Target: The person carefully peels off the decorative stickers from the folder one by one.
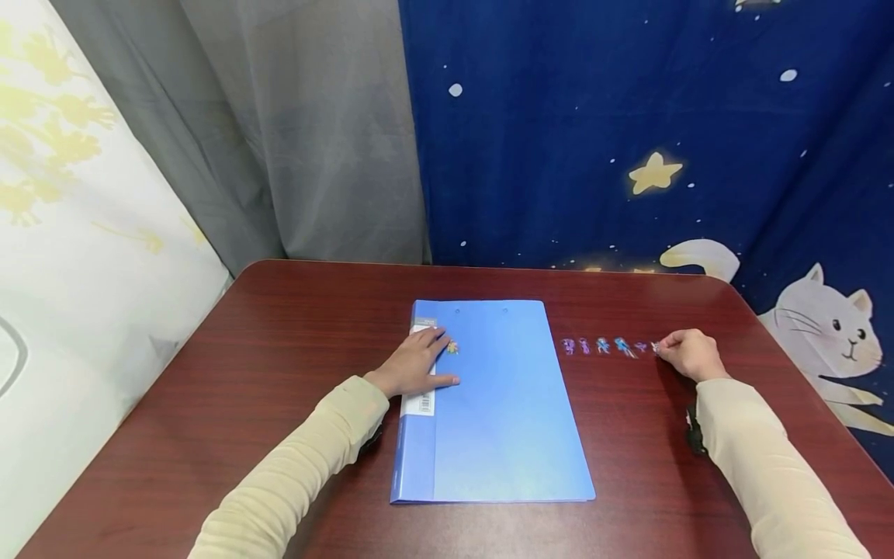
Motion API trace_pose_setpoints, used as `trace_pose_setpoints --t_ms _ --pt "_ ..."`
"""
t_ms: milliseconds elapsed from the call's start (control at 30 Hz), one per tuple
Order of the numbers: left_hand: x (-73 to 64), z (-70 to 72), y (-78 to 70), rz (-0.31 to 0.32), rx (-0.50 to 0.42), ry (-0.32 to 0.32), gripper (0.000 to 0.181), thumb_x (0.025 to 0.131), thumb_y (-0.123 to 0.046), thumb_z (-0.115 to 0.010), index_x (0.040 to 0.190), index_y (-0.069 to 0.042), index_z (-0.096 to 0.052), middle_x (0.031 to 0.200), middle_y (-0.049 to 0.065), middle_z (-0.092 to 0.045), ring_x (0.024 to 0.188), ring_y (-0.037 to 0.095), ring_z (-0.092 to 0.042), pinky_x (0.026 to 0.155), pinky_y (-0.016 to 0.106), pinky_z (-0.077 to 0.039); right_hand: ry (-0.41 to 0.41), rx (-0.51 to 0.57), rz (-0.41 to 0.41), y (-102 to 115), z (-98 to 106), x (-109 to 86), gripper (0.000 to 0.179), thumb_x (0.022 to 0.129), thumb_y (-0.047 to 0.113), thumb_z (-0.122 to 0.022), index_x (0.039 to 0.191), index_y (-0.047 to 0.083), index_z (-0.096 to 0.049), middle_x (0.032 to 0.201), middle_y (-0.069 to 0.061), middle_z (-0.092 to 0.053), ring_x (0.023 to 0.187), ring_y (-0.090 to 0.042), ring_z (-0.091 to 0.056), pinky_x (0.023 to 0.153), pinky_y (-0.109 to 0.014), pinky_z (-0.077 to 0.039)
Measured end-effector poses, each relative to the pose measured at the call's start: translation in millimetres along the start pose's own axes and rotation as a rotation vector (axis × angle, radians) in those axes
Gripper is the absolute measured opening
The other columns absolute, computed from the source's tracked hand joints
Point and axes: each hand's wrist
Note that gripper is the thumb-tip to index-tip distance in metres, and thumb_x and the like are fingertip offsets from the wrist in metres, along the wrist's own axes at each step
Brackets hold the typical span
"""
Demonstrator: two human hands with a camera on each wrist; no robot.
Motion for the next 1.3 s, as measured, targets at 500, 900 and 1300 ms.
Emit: trace_pose_setpoints --t_ms 500,900,1300 --pt "-2.3 2.7 2.4 0.024 -0.026 0.004 0.081 0.078 -0.055 -0.057 0.136 -0.004 -0.034 0.141 0.011 -0.028 0.129 0.025 -0.024 0.105 0.038 -0.018 -0.035 0.209 0.277 119.5 -59.8 27.0 0.010 0.080 0.009 -0.064 0.084 0.001 -0.068 0.078 -0.011 -0.066 0.071 -0.021 -0.061 0.066 -0.035 -0.047" --pt "3.3 2.8 1.2 0.039 0.002 0.030 0.086 0.077 -0.061 -0.053 0.136 -0.002 -0.033 0.141 0.011 -0.028 0.129 0.023 -0.024 0.105 0.037 -0.018 0.258 0.298 0.445 225.4 -106.4 33.3 0.015 0.082 0.008 -0.062 0.093 -0.001 -0.068 0.084 -0.008 -0.065 0.073 -0.015 -0.057 0.066 -0.027 -0.048" --pt "4.7 0.9 1.1 0.040 -0.041 0.040 0.088 0.076 -0.058 -0.056 0.136 0.001 -0.030 0.141 0.012 -0.027 0.128 0.025 -0.025 0.103 0.038 -0.022 0.214 0.108 0.451 248.5 -131.1 35.4 0.009 0.080 0.009 -0.065 0.083 0.004 -0.071 0.078 -0.004 -0.065 0.076 -0.015 -0.057 0.068 -0.028 -0.046"
Point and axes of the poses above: each hand's wrist, its own x-axis towards the middle knuckle, its own z-axis out of the back of the hand, y = z × x
